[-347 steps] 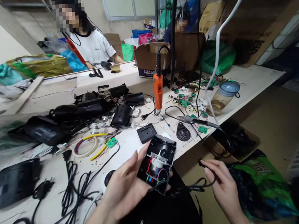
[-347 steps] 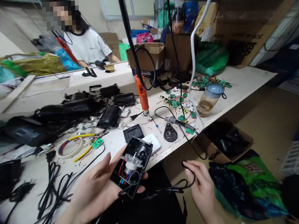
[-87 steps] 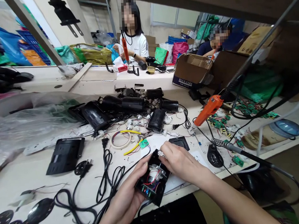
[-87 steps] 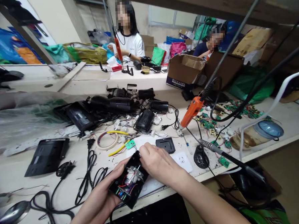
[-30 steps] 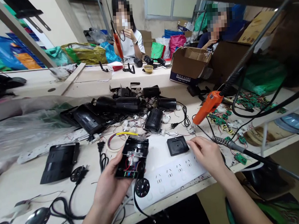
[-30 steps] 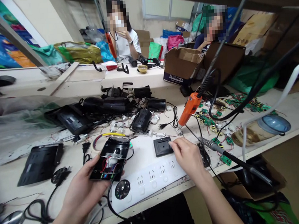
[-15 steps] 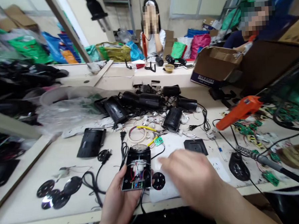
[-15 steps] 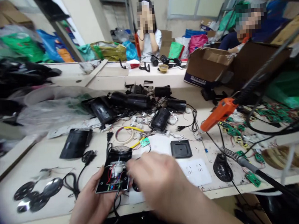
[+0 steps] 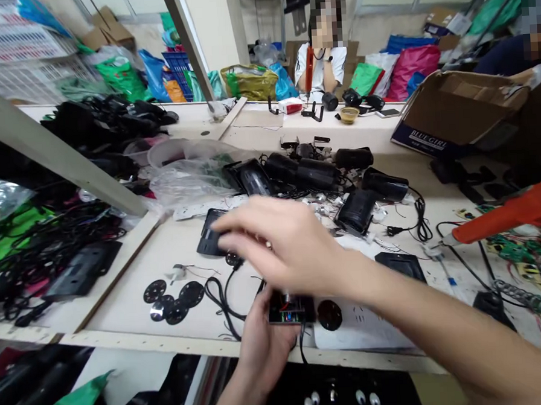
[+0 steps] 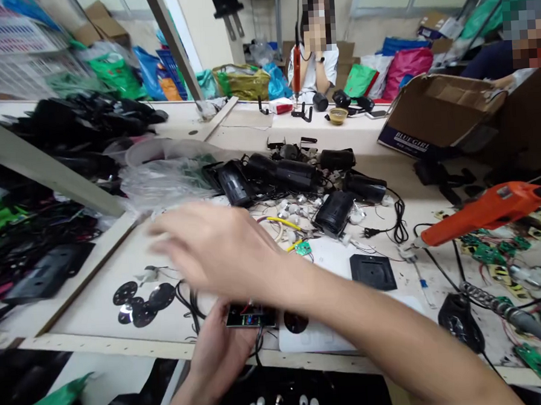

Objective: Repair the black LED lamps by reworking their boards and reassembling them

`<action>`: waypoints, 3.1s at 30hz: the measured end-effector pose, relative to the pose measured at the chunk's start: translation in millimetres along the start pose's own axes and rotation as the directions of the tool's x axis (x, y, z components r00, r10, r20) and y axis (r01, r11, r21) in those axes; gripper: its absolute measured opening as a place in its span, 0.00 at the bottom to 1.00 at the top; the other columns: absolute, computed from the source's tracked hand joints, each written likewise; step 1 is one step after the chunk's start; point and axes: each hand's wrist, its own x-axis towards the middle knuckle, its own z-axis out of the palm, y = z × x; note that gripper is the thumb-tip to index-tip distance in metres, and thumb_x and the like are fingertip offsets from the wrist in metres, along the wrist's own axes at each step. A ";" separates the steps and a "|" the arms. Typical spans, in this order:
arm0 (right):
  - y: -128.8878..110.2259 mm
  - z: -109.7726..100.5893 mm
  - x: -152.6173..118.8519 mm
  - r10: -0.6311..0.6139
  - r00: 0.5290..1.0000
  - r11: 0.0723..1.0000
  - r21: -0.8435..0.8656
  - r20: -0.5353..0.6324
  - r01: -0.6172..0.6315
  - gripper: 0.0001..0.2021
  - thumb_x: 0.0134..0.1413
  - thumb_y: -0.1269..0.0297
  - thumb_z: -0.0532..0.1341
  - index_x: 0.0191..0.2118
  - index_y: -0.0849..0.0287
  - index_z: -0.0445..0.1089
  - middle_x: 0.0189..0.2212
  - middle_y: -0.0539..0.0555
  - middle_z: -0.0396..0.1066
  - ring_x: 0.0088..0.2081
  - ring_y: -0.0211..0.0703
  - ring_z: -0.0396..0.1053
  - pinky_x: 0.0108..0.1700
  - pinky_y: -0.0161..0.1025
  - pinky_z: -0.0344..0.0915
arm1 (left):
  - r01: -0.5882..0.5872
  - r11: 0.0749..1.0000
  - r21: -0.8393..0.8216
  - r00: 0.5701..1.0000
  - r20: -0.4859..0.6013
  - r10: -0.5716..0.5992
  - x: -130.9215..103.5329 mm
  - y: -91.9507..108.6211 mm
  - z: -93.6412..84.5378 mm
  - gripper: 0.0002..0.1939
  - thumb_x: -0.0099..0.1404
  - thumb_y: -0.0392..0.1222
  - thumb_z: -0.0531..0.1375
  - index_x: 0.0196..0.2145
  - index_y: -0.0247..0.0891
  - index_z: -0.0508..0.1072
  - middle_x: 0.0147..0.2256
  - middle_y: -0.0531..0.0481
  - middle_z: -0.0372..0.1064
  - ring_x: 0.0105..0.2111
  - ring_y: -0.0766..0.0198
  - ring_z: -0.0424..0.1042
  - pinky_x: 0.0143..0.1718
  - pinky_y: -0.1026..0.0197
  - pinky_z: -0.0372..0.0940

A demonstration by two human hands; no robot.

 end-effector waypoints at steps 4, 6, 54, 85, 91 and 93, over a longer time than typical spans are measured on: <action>1.2 54.6 9.0 -0.141 0.604 0.990 0.104 0.785 0.097 0.27 0.49 0.50 0.69 0.49 0.68 0.72 0.45 0.68 0.72 0.47 0.55 0.71 0.45 0.47 0.72 | 0.082 0.996 0.036 0.996 -0.028 -0.081 -2.1 0.0 -2.3 0.16 0.70 0.44 0.53 0.47 0.30 0.73 0.40 0.38 0.76 0.41 0.49 0.76 0.42 0.47 0.72; -10.5 82.3 1.6 -0.057 0.462 0.997 0.030 0.885 0.066 0.44 0.44 0.43 0.70 0.59 0.71 0.61 0.56 0.77 0.61 0.58 0.65 0.61 0.54 0.57 0.65 | 0.092 0.995 0.037 0.996 -0.016 -0.091 -3.1 0.0 -1.5 0.16 0.70 0.45 0.53 0.46 0.31 0.73 0.39 0.39 0.77 0.39 0.49 0.77 0.41 0.46 0.72; 108.7 -156.8 -99.2 0.187 0.540 0.982 -0.157 0.820 -0.102 0.35 0.46 0.68 0.70 0.61 0.58 0.60 0.65 0.68 0.47 0.66 0.65 0.47 0.62 0.63 0.57 | 0.095 0.977 0.190 0.995 -0.026 -0.092 4.7 -2.1 29.5 0.17 0.71 0.42 0.50 0.44 0.26 0.73 0.37 0.33 0.76 0.34 0.47 0.78 0.33 0.45 0.75; -3.1 -162.4 -136.6 0.580 0.714 0.796 -0.088 0.392 -0.599 0.09 0.61 0.73 0.53 0.32 0.58 0.68 0.25 0.51 0.70 0.26 0.41 0.70 0.29 0.36 0.67 | -0.223 0.974 0.041 0.974 0.040 0.222 3.5 -41.4 38.6 0.14 0.67 0.40 0.57 0.49 0.41 0.74 0.47 0.45 0.75 0.47 0.54 0.73 0.42 0.53 0.73; 0.2 -161.3 -135.9 0.610 0.711 0.773 -0.062 0.351 -0.632 0.09 0.59 0.72 0.53 0.33 0.59 0.70 0.22 0.49 0.69 0.22 0.38 0.67 0.25 0.34 0.64 | -0.104 0.994 0.018 0.994 -0.015 0.104 1.5 -40.0 49.3 0.15 0.70 0.41 0.53 0.47 0.33 0.75 0.40 0.39 0.77 0.41 0.51 0.76 0.42 0.48 0.73; 1.5 -160.0 -135.3 0.590 0.731 0.790 -0.054 0.343 -0.611 0.10 0.59 0.73 0.52 0.31 0.59 0.69 0.21 0.49 0.67 0.21 0.37 0.65 0.24 0.33 0.62 | -0.116 0.993 0.016 0.993 -0.015 0.116 1.4 -40.2 51.5 0.15 0.70 0.40 0.53 0.48 0.32 0.74 0.40 0.38 0.77 0.42 0.51 0.76 0.43 0.48 0.73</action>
